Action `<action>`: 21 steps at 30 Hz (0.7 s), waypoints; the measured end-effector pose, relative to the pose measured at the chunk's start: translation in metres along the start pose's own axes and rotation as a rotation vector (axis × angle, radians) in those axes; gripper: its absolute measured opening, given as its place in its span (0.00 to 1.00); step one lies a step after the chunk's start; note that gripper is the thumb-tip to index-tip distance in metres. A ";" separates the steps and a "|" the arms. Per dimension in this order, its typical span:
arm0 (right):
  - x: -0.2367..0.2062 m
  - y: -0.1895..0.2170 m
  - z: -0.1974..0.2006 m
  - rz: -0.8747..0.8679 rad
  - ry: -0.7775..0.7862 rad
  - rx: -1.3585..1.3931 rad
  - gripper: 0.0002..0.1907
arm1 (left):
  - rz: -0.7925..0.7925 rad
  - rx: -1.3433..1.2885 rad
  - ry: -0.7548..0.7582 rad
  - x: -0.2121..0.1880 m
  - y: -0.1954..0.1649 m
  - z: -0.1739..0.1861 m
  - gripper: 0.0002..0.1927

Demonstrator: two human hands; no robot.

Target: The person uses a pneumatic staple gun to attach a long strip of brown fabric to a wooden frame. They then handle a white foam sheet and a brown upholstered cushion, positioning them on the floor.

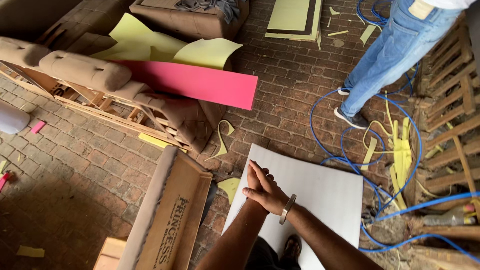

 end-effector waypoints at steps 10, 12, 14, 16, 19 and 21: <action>0.190 -0.097 0.129 -0.001 0.052 -0.105 0.51 | -0.126 -0.488 0.252 0.157 -0.069 -0.155 0.30; 0.237 -0.119 0.155 -0.057 0.050 -0.125 0.51 | -0.113 -0.328 0.372 0.203 -0.098 -0.201 0.28; 0.289 -0.141 0.186 -0.164 0.074 -0.086 0.50 | -0.128 -0.089 0.413 0.241 -0.131 -0.242 0.27; 0.349 -0.153 0.218 -0.155 0.067 -0.078 0.48 | -0.038 -0.107 0.342 0.284 -0.163 -0.267 0.26; 0.432 -0.176 0.242 -0.123 0.032 -0.041 0.42 | 0.122 -0.182 0.280 0.331 -0.215 -0.284 0.25; 0.486 -0.200 0.245 -0.104 -0.010 -0.003 0.38 | 0.154 -0.055 0.127 0.350 -0.260 -0.277 0.22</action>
Point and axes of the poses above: each hand's wrist, its own x-axis towards the middle knuckle, its own z-axis out of the back of the hand, y = z × x, the point moved 8 cm from there along x, towards the middle knuckle, and after that the axes turned 12 degrees about z, right-handed, at the moved point
